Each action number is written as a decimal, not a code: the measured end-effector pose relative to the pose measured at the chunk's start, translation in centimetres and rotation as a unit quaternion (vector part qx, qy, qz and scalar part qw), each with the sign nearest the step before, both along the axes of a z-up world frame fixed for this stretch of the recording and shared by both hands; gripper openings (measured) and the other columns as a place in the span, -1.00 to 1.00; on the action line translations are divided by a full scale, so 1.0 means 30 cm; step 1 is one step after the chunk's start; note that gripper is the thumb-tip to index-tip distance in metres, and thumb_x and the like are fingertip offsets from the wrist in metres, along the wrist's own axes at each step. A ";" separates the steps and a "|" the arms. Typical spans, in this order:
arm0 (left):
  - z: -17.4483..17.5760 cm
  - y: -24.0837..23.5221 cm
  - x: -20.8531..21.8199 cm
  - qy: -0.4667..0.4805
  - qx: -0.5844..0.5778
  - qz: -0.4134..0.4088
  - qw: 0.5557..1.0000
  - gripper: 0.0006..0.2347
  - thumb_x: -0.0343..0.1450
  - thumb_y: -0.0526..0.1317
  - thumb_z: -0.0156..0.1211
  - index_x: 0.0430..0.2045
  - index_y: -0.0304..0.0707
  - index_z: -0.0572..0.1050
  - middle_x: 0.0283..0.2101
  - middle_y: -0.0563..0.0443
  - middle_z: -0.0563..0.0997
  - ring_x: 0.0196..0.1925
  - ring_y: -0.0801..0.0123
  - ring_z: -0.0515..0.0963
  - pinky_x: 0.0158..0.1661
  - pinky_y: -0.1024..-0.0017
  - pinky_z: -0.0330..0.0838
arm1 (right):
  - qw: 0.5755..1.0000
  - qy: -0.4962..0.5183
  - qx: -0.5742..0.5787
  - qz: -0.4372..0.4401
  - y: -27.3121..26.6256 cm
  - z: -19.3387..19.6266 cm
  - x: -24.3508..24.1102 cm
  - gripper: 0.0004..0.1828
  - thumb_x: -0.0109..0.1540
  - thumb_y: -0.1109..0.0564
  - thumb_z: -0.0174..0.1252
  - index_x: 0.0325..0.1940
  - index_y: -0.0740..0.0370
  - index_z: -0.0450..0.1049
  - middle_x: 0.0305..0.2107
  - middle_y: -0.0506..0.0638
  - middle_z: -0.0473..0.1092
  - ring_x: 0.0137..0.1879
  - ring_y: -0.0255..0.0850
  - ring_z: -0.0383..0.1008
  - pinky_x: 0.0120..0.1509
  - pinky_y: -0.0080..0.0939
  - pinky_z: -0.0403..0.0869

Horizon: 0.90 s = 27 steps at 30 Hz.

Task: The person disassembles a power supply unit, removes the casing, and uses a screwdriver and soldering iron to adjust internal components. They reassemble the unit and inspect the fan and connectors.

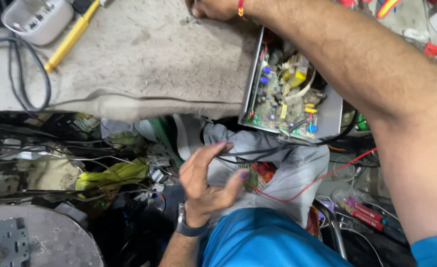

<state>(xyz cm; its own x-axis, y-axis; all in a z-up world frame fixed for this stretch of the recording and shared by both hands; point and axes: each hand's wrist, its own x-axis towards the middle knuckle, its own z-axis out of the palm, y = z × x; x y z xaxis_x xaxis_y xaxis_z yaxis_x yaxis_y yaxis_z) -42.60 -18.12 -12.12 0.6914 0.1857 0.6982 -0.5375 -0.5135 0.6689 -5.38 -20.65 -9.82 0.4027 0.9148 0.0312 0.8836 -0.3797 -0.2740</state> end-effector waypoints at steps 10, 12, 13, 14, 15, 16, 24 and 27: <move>-0.257 -0.125 0.164 0.345 -0.357 -0.136 0.857 -0.40 0.32 -0.23 0.36 0.25 -0.32 0.22 -0.01 -0.15 0.58 -0.02 0.26 0.60 -0.18 0.31 0.54 | 1.000 -0.021 -0.016 0.003 -0.022 0.188 -0.061 -0.75 0.14 0.13 0.38 -0.10 0.16 0.63 -0.39 0.06 0.57 -0.27 -0.09 0.60 -0.19 -0.05 0.53; -0.321 -0.114 0.237 0.292 -0.321 -0.228 0.872 -0.49 0.36 -0.31 0.41 0.17 -0.47 0.33 0.06 -0.20 0.58 0.08 0.26 0.56 -0.02 0.35 0.51 | 0.998 -0.060 0.004 0.030 -0.024 0.224 -0.102 -0.71 0.04 0.13 0.44 -0.16 0.16 0.66 -0.40 0.09 0.58 -0.28 -0.08 0.59 -0.17 -0.07 0.53; -0.353 -0.111 0.256 0.270 -0.301 -0.275 0.872 -0.54 0.38 -0.35 0.43 0.13 -0.55 0.38 0.10 -0.22 0.58 0.12 0.26 0.54 0.07 0.36 0.50 | 0.998 -0.059 0.004 0.031 -0.011 0.229 -0.111 -0.74 0.05 0.14 0.42 -0.18 0.15 0.67 -0.41 0.09 0.58 -0.29 -0.09 0.59 -0.18 -0.08 0.53; -0.379 -0.118 0.267 0.266 -0.316 -0.303 0.859 -0.55 0.38 -0.37 0.40 0.14 -0.55 0.39 0.09 -0.22 0.58 0.10 0.28 0.54 0.06 0.38 0.50 | 0.998 -0.056 0.001 0.021 -0.018 0.230 -0.113 -0.77 0.06 0.15 0.41 -0.20 0.15 0.67 -0.43 0.09 0.58 -0.30 -0.10 0.59 -0.19 -0.08 0.53; -0.399 -0.127 0.289 0.263 -0.330 -0.331 0.844 -0.56 0.38 -0.40 0.38 0.15 -0.55 0.39 0.08 -0.22 0.58 0.08 0.31 0.54 0.05 0.39 0.51 | 0.999 -0.052 -0.002 0.011 -0.021 0.223 -0.105 -0.81 0.07 0.15 0.40 -0.22 0.14 0.67 -0.44 0.08 0.57 -0.31 -0.11 0.59 -0.19 -0.08 0.53; -0.418 -0.154 0.280 0.269 -0.350 -0.361 0.821 -0.57 0.39 -0.42 0.35 0.15 -0.55 0.40 0.08 -0.22 0.58 0.06 0.34 0.55 0.05 0.41 0.52 | 0.999 -0.033 -0.007 0.012 -0.034 0.193 -0.097 -0.81 0.10 0.16 0.39 -0.20 0.15 0.66 -0.44 0.08 0.57 -0.32 -0.11 0.59 -0.22 -0.07 0.52; -0.242 -0.091 0.089 0.175 -0.286 -0.216 0.917 -0.92 0.44 -0.46 0.26 -0.24 -0.44 0.52 -0.18 -0.12 0.70 -0.32 0.41 0.69 -0.28 0.49 0.61 | 0.949 -0.298 -0.037 0.098 0.040 -0.064 0.075 -0.94 0.20 0.26 0.24 -0.30 0.33 0.55 -0.52 0.12 0.50 -0.40 -0.10 0.54 -0.34 -0.07 0.50; -0.113 -0.032 0.069 0.056 -0.110 -0.154 0.980 -0.94 0.44 -0.45 0.28 -0.29 -0.40 0.53 -0.23 -0.10 0.69 -0.25 0.36 0.70 -0.23 0.48 0.59 | 0.901 -0.406 -0.092 0.121 0.049 -0.056 0.090 -0.85 0.25 0.25 0.17 -0.39 0.35 0.55 -0.54 0.08 0.50 -0.41 -0.14 0.56 -0.30 -0.08 0.52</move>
